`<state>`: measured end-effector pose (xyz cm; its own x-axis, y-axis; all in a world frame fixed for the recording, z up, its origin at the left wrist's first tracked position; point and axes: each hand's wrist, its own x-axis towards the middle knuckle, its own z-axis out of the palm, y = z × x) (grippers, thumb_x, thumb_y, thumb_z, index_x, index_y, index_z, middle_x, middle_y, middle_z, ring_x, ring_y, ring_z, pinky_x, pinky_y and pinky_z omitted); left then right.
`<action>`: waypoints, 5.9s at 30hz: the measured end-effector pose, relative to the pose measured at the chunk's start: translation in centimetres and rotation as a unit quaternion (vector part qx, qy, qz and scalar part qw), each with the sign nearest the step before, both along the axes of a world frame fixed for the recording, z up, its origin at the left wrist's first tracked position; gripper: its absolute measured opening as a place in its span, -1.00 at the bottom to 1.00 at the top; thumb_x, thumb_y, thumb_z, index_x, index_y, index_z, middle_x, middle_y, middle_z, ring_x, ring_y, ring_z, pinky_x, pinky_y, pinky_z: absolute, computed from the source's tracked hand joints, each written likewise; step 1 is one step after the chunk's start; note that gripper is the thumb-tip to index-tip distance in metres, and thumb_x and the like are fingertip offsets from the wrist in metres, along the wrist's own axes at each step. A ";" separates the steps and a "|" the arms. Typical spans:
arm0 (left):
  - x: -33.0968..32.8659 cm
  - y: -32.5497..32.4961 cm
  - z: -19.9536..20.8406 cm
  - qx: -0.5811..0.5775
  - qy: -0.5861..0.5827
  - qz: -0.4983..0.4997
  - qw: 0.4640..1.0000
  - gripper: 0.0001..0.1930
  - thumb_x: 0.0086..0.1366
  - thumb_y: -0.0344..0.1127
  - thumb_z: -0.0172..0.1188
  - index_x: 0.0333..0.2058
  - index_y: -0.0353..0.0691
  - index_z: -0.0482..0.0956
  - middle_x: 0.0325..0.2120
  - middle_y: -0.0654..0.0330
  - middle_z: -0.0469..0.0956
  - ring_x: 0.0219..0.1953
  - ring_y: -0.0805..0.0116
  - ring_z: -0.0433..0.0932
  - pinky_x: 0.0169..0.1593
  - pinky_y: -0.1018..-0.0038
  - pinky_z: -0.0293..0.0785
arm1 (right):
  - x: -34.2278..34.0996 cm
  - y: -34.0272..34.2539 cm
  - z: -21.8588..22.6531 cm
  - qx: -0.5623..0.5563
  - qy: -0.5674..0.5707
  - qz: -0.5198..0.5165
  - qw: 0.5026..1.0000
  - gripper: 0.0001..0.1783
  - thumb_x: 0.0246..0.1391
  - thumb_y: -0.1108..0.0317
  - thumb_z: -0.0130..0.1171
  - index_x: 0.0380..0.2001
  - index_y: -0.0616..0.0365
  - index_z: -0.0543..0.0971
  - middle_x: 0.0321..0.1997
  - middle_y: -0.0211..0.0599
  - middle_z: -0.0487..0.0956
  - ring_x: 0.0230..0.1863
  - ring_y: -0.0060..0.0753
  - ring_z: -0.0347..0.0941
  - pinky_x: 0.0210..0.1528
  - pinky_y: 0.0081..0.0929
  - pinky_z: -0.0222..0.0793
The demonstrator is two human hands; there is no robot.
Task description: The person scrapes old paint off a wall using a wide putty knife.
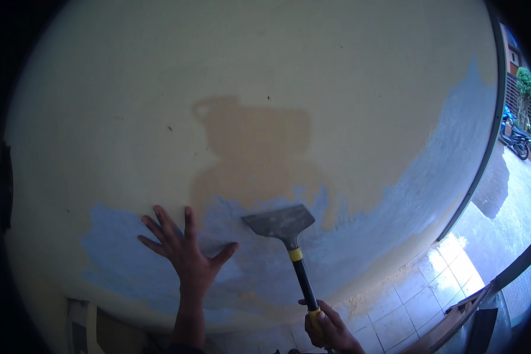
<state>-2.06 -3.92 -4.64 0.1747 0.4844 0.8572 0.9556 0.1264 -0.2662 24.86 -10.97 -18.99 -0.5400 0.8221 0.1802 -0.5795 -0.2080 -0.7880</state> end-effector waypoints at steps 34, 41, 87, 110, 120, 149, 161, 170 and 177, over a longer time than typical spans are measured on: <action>1.1 0.8 -0.6 0.019 -0.021 -0.015 0.999 0.04 -0.07 0.52 0.10 0.32 0.10 0.07 0.35 -0.17 -0.25 0.37 -0.26 -0.43 0.18 -0.38 -0.60 | 1.7 -1.4 1.6 -0.052 -0.166 -0.086 0.981 -0.39 0.32 -0.07 -0.29 0.07 0.31 0.27 -0.72 -0.40 0.35 -0.74 -0.62 0.25 -0.69 -0.64 0.13; 0.3 0.3 -0.8 0.012 -0.030 -0.019 0.999 0.03 -0.06 0.51 0.10 0.31 0.07 0.08 0.35 -0.16 -0.24 0.37 -0.26 -0.43 0.18 -0.37 -0.60 | 0.4 0.8 5.1 -0.001 -0.174 -0.090 0.981 -0.38 0.31 -0.10 -0.28 0.04 0.31 0.29 -0.77 -0.41 0.30 -0.84 -0.65 0.16 -0.79 -0.65 0.03; 1.6 -1.4 -1.5 -0.020 -0.014 0.002 1.000 0.05 -0.05 0.50 0.10 0.34 0.11 0.00 0.36 -0.14 -0.32 0.37 -0.25 -0.51 0.18 -0.36 -0.66 | 3.2 -1.0 4.8 -0.043 -0.160 -0.063 0.984 -0.52 0.33 0.03 -0.21 0.03 0.22 0.38 -0.70 -0.48 0.31 -0.78 -0.72 0.17 -0.75 -0.71 0.07; 1.4 -1.0 -1.3 0.002 -0.051 -0.006 0.999 0.01 -0.02 0.51 0.06 0.33 0.13 0.03 0.36 -0.12 -0.31 0.37 -0.24 -0.50 0.16 -0.39 -0.66 | 2.5 1.3 7.7 -0.025 -0.133 -0.043 0.990 -0.52 0.34 0.03 -0.21 0.05 0.22 0.35 -0.70 -0.52 0.26 -0.79 -0.76 0.11 -0.76 -0.74 0.05; 1.0 -1.6 -1.6 -0.004 -0.034 0.021 0.999 0.08 -0.09 0.48 0.16 0.32 0.03 0.04 0.35 -0.13 -0.27 0.37 -0.25 -0.44 0.20 -0.35 -0.62 | 1.4 1.0 8.2 -0.009 -0.102 -0.039 0.994 -0.53 0.34 0.03 -0.23 0.03 0.21 0.34 -0.71 -0.53 0.24 -0.83 -0.76 0.09 -0.80 -0.73 0.03; 1.9 -1.7 -2.6 0.010 -0.035 -0.002 0.999 0.09 -0.10 0.50 0.16 0.32 0.04 0.03 0.35 -0.14 -0.28 0.37 -0.27 -0.46 0.19 -0.36 -0.63 | 4.0 0.8 6.0 -0.035 -0.107 -0.042 0.993 -0.52 0.34 0.00 -0.26 0.03 0.16 0.38 -0.69 -0.53 0.25 -0.79 -0.75 0.12 -0.74 -0.72 0.08; 1.6 -2.3 -2.5 -0.005 -0.044 0.005 0.999 0.10 -0.11 0.49 0.18 0.32 0.05 0.01 0.35 -0.15 -0.29 0.37 -0.28 -0.45 0.20 -0.36 -0.61 | 5.0 1.3 6.8 -0.046 -0.084 -0.022 0.995 -0.52 0.33 0.01 -0.22 0.03 0.20 0.36 -0.71 -0.53 0.24 -0.81 -0.74 0.11 -0.76 -0.73 0.05; 1.6 -1.7 -2.6 0.011 -0.031 0.005 0.999 0.12 -0.12 0.52 0.15 0.33 0.06 -0.01 0.36 -0.14 -0.32 0.37 -0.28 -0.44 0.20 -0.36 -0.61 | 7.2 0.9 6.7 -0.046 -0.099 -0.019 0.994 -0.50 0.33 0.02 -0.22 0.05 0.24 0.34 -0.72 -0.55 0.18 -0.78 -0.76 0.09 -0.75 -0.74 0.05; 1.4 -2.2 -2.0 0.016 -0.013 0.026 0.999 0.15 -0.14 0.56 0.12 0.33 0.06 -0.02 0.36 -0.13 -0.31 0.37 -0.27 -0.41 0.20 -0.36 -0.59 | 8.0 0.4 4.7 -0.084 -0.085 -0.020 0.993 -0.53 0.34 0.04 -0.21 0.04 0.21 0.36 -0.70 -0.61 0.13 -0.76 -0.75 0.00 -0.74 -0.71 0.02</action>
<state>-0.63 -6.15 -6.62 0.1279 0.4639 0.8766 0.9538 0.1847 -0.2369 32.88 -10.52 -14.24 -0.5170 0.8544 -0.0527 -0.4510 -0.3242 -0.8315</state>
